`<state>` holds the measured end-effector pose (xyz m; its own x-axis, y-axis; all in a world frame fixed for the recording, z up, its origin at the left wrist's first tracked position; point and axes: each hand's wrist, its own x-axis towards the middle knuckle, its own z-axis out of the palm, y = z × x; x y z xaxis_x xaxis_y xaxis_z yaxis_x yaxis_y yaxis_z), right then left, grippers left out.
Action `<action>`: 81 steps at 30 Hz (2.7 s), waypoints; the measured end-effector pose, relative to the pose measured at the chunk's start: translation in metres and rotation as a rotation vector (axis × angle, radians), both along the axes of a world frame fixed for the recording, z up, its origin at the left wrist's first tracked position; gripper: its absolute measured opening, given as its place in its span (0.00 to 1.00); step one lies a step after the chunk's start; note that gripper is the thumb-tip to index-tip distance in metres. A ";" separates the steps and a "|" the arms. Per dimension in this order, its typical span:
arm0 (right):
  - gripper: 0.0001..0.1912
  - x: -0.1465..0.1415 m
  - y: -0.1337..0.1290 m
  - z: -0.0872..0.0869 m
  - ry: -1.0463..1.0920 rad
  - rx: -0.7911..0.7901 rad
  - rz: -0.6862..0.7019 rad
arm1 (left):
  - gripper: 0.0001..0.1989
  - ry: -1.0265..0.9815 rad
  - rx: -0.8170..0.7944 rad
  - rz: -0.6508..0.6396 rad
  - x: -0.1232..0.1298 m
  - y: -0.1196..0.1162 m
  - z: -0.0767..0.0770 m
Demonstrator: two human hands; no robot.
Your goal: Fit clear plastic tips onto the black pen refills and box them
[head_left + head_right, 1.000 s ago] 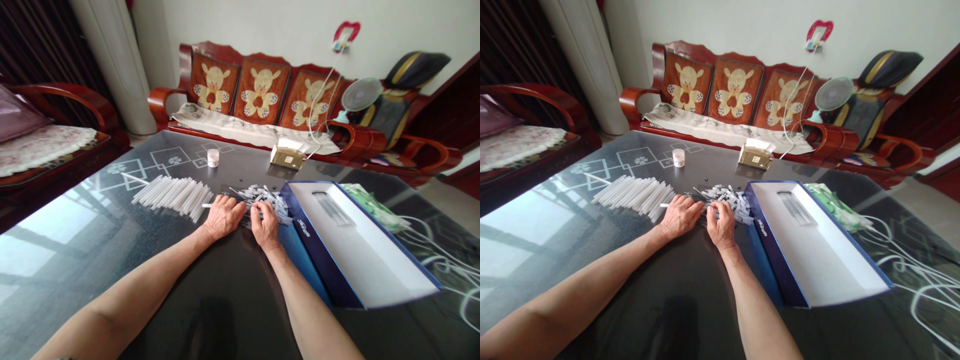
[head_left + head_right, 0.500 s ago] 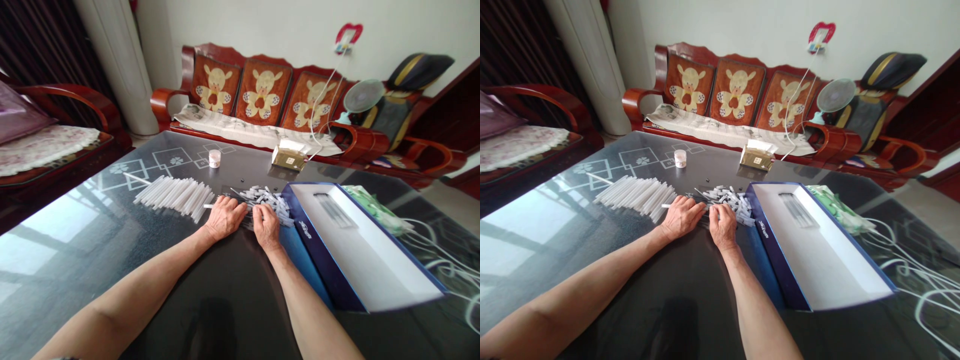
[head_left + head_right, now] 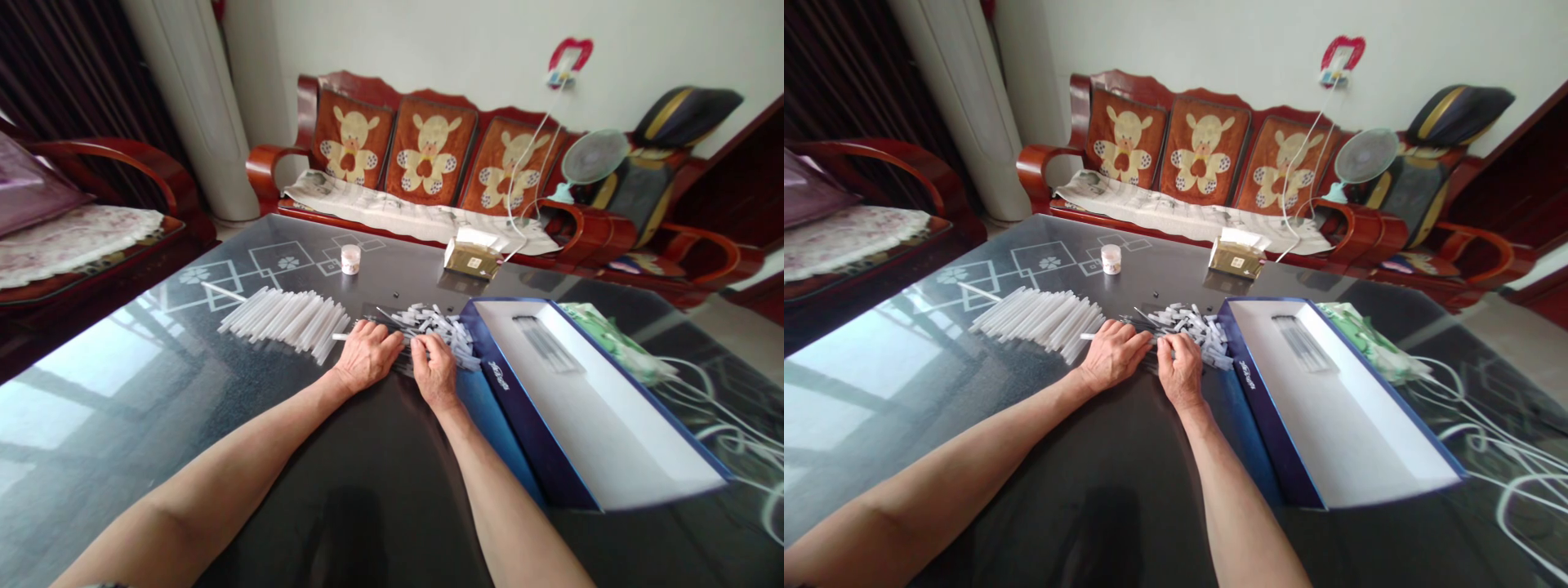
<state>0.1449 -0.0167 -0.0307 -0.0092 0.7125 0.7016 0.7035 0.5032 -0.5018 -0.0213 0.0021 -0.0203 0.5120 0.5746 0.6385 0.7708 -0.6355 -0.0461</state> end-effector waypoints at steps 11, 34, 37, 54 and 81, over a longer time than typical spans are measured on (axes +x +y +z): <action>0.08 0.010 0.000 0.003 0.121 0.006 -0.108 | 0.17 -0.026 -0.015 0.020 -0.002 0.003 -0.003; 0.12 0.044 0.042 0.052 -0.569 -0.297 -0.211 | 0.17 -0.037 -0.058 -0.005 0.000 0.004 -0.003; 0.12 0.021 0.020 0.040 -0.286 -0.217 0.058 | 0.16 -0.038 -0.040 0.001 0.000 0.006 -0.005; 0.14 0.012 -0.009 0.011 0.604 -0.451 0.009 | 0.18 -0.097 -0.049 0.001 -0.002 0.002 0.002; 0.20 0.045 0.032 0.098 -0.917 -0.827 -0.561 | 0.15 -0.097 0.031 -0.193 -0.001 0.007 -0.002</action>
<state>0.1896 0.0151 0.0670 0.1900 0.9813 -0.0318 0.9542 -0.1769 0.2411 -0.0227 0.0086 -0.0226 0.5461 0.4511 0.7059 0.6369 -0.7710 -0.0001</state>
